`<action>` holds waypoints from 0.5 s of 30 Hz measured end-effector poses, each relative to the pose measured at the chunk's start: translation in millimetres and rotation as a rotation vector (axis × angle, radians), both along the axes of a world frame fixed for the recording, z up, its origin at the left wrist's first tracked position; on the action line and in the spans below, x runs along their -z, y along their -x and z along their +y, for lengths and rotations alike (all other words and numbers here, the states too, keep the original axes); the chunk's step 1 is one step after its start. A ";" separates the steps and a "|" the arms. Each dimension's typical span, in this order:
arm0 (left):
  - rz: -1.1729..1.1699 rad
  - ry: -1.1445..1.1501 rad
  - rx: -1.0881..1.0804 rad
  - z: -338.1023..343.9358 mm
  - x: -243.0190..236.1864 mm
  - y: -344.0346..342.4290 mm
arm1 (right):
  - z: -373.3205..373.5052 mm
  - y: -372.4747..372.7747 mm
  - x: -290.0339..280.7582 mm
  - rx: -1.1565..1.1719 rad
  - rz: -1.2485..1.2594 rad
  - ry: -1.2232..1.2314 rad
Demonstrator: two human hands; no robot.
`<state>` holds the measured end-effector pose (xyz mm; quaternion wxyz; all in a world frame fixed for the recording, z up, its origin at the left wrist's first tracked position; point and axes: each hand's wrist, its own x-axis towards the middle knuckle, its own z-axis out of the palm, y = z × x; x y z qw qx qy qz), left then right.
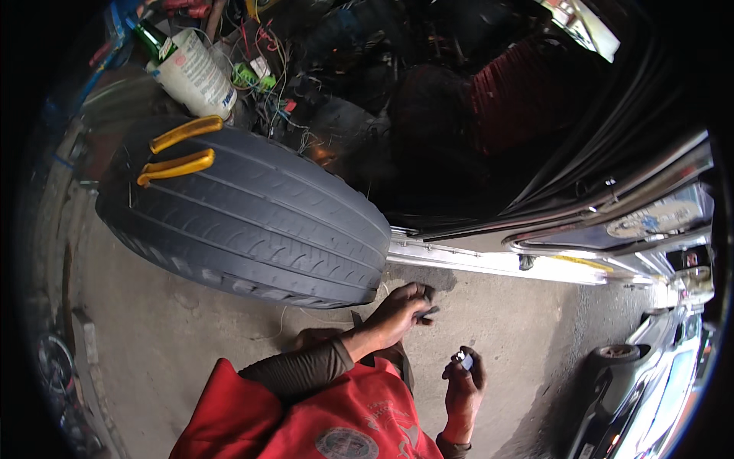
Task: The person works inside the driver's compartment of a three-wheeled vehicle, using a flashlight and a screwdriver to manipulate and connect wires near the steering column and dashboard. The person repeatedly probes and adjusts the wiring harness while illuminating the area.
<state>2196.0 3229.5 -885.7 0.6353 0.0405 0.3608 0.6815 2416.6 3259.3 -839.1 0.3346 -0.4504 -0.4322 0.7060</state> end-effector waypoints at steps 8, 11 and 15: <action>0.911 0.089 -0.792 202.1 -54.3 77.9 | 177.7 110.7 -88.4 -0.734 0.011 -0.167; 1.140 0.102 -0.991 273.4 -49.5 156.2 | 201.1 151.9 -109.9 -0.707 -0.013 -0.251; 1.304 0.216 -0.694 347.8 -6.0 240.2 | 205.9 203.4 -97.5 -0.590 -0.018 -0.334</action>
